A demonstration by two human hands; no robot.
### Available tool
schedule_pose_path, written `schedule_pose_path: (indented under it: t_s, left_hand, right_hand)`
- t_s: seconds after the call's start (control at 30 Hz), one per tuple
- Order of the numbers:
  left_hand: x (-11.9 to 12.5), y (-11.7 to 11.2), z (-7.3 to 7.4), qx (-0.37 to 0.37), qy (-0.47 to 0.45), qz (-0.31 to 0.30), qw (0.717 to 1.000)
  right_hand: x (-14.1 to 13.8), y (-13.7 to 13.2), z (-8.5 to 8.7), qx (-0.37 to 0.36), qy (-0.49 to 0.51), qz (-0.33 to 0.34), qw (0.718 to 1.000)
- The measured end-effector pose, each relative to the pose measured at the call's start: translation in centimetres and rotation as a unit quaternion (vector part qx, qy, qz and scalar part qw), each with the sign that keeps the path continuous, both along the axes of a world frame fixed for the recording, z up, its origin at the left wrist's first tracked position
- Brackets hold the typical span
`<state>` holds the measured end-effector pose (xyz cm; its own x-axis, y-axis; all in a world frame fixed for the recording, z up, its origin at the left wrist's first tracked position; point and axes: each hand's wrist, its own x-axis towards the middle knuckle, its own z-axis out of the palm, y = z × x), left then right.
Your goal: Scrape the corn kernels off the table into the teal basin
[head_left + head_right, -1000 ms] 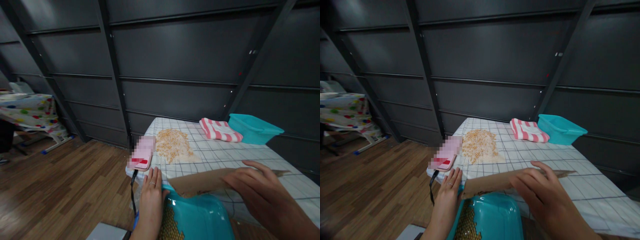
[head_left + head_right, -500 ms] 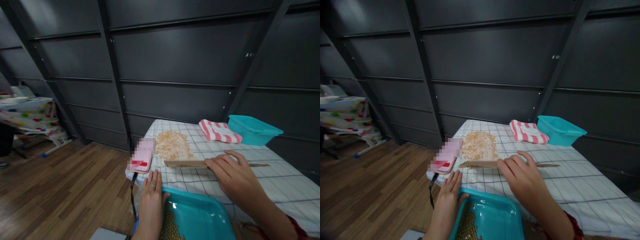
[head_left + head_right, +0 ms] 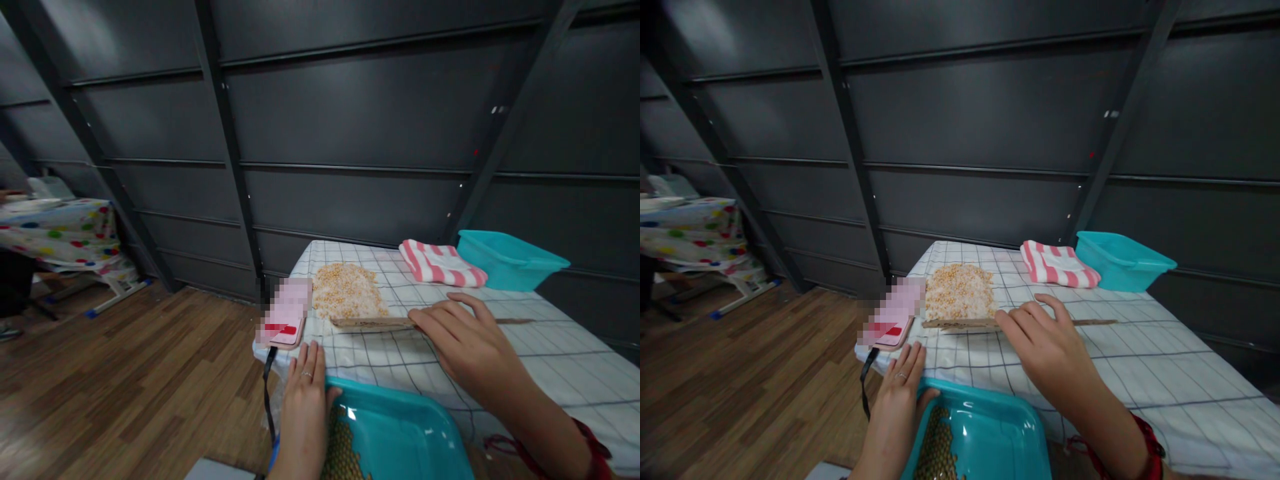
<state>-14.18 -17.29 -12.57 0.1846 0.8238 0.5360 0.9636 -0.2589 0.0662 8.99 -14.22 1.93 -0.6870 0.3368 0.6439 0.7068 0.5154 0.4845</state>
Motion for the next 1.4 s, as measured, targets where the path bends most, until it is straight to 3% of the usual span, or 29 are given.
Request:
schedule_pose_path:
  t_s: [0.87, 1.13, 1.4]
  left_hand:
    - [0.4, 0.0, 1.0, 0.024, 0.031, 0.009, 0.999]
    - [0.0, 0.1, 0.1, 0.008, 0.012, -0.003, 1.0]
    - [0.0, 0.2, 0.2, 0.021, -0.007, -0.01, 1.0]
  right_hand:
    - [-0.6, -1.4, 0.4, -0.019, 0.002, 0.015, 1.0]
    - [-0.6, -1.1, 0.3, -0.012, -0.007, 0.006, 1.0]
    - [-1.1, -1.8, 0.5, -0.027, 0.007, 0.012, 1.0]
